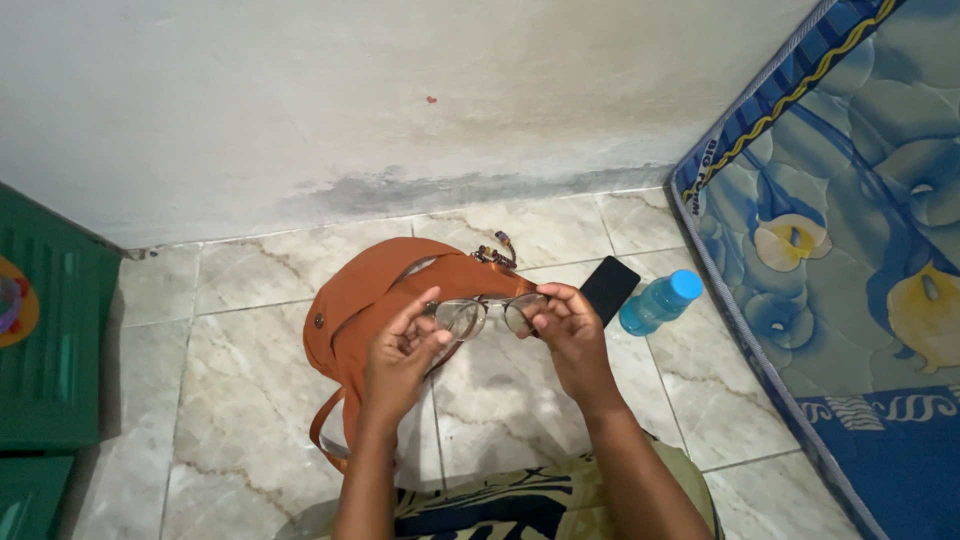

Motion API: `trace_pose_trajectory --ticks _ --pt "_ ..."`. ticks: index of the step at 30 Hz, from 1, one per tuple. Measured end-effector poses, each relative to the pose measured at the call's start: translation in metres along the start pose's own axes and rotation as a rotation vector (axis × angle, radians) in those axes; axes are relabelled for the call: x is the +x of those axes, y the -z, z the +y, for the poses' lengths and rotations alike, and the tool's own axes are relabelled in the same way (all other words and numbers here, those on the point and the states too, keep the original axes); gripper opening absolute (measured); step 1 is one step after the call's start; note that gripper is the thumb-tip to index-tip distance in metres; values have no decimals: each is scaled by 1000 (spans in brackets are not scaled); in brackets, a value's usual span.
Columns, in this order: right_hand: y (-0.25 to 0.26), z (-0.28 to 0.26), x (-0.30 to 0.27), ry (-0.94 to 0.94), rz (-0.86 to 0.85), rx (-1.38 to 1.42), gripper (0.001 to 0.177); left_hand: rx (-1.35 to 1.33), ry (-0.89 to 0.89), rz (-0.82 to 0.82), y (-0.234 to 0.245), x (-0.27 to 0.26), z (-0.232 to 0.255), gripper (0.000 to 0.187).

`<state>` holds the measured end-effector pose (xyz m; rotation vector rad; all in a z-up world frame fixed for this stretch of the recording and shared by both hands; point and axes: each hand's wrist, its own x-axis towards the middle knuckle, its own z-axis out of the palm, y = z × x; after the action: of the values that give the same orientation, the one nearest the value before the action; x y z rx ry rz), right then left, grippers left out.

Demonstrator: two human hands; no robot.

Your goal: The person packs a brown shoulder bag with daily essentials including a water bottle, phone, glasses, wallet, compact powder, charger, keys, and cosmetics. They then unpack the items and place them on the floor.

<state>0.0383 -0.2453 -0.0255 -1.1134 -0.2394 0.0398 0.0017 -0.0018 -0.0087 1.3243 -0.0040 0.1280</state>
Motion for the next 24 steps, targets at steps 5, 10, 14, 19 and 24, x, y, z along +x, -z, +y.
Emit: trace_pose_trajectory --ticks 5,10,14,19,24 --pt "-5 -5 0 -88 -16 82 32 -81 -3 -13 8 1 -11 59" --pt "1 -11 1 -168 -92 -56 27 70 7 25 1 -2 3 64" --pt "49 -13 3 -112 89 -238 24 180 -72 35 0 -1 16 65" --pt "170 -22 -16 -375 435 -457 21 669 -55 265 29 1 24 34" --pt "254 9 -41 -861 540 -579 20 1121 -191 295 53 -3 1 16"
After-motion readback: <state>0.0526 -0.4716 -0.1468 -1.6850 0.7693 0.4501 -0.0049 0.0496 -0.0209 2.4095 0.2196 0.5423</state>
